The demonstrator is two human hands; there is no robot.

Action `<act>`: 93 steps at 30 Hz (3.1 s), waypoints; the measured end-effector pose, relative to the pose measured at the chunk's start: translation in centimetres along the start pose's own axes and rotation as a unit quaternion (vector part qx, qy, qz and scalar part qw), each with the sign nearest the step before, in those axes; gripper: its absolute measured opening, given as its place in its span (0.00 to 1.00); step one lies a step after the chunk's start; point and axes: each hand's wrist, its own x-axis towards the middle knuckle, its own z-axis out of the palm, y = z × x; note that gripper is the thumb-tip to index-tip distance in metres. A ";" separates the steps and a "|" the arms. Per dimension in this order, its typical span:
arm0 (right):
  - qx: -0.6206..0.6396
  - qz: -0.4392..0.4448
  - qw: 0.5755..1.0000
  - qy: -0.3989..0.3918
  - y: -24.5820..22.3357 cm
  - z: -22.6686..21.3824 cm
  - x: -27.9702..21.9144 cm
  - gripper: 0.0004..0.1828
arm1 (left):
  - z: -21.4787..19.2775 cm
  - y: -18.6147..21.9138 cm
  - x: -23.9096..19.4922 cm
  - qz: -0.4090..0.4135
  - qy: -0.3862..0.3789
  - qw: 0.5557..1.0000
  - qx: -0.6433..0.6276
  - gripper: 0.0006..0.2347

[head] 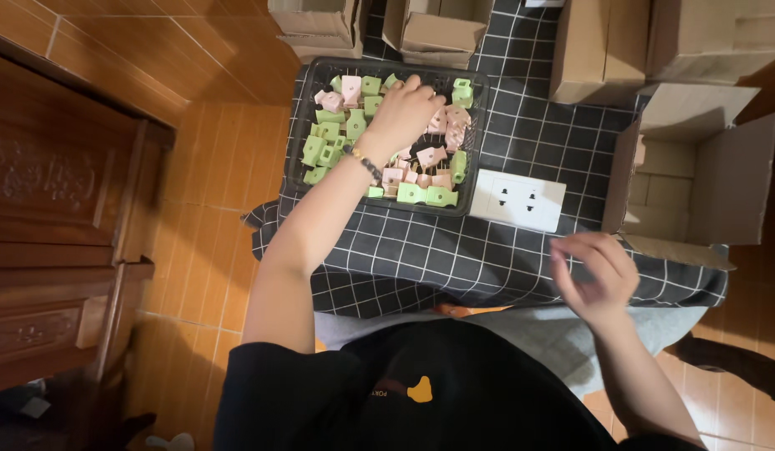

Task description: The person picks up small pink and green plastic electrical components from a black tray, inserts them into a white wall socket plate, and places the assembled unit into a cardboard box. This process is repeated multiple times throughout the video.

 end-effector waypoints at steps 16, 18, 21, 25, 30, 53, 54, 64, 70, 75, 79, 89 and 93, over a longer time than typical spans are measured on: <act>0.118 -0.005 0.975 0.189 1.6 -2.5 14.4 0.05 | -1.6 -1.1 1.7 -0.035 -0.101 0.994 0.001 0.14; 0.142 0.003 0.984 0.111 0.5 -3.3 16.6 0.08 | -4.1 -0.3 0.7 -0.045 -0.087 0.995 -0.011 0.10; 0.129 -0.019 0.991 -0.024 1.6 -4.7 18.3 0.05 | -15.9 4.2 -3.1 -0.152 -0.097 0.919 -0.351 0.08; 0.029 -0.068 0.994 -0.084 2.4 -3.9 19.1 0.31 | -15.0 6.5 -4.0 0.106 0.139 0.909 -0.378 0.13; 0.102 -0.049 0.979 -0.169 2.3 -3.3 19.9 0.35 | -17.9 9.5 -5.8 0.168 0.191 0.849 -0.463 0.14; 0.142 -0.172 0.974 -0.048 4.7 -2.3 18.4 0.22 | -16.6 9.8 -6.3 0.185 0.350 0.827 -0.400 0.18; 0.131 -0.158 0.978 -0.041 4.4 -2.4 18.6 0.24 | -17.1 9.7 -6.7 0.180 0.360 0.819 -0.410 0.15; 0.146 -0.032 0.987 -0.053 2.4 -2.0 19.5 0.30 | -17.1 9.9 -7.1 0.152 0.359 0.818 -0.424 0.19; 0.168 -0.170 0.969 -0.063 5.0 -1.4 18.9 0.26 | -17.5 9.6 -6.6 0.157 0.316 0.849 -0.394 0.18; 0.166 -0.193 0.966 -0.036 3.2 -0.6 19.4 0.22 | -17.3 10.5 -5.7 0.151 0.349 0.841 -0.384 0.16; 0.164 -0.210 0.963 -0.026 3.7 -0.8 19.3 0.21 | -17.3 10.3 -5.9 0.160 0.350 0.840 -0.384 0.18; 0.142 -0.135 0.981 -0.011 3.4 -1.4 19.2 0.28 | -17.7 9.7 -7.5 0.149 0.345 0.828 -0.417 0.18; 0.142 -0.144 0.979 0.014 3.5 -1.2 19.0 0.28 | -17.4 9.8 -7.3 0.159 0.314 0.804 -0.478 0.22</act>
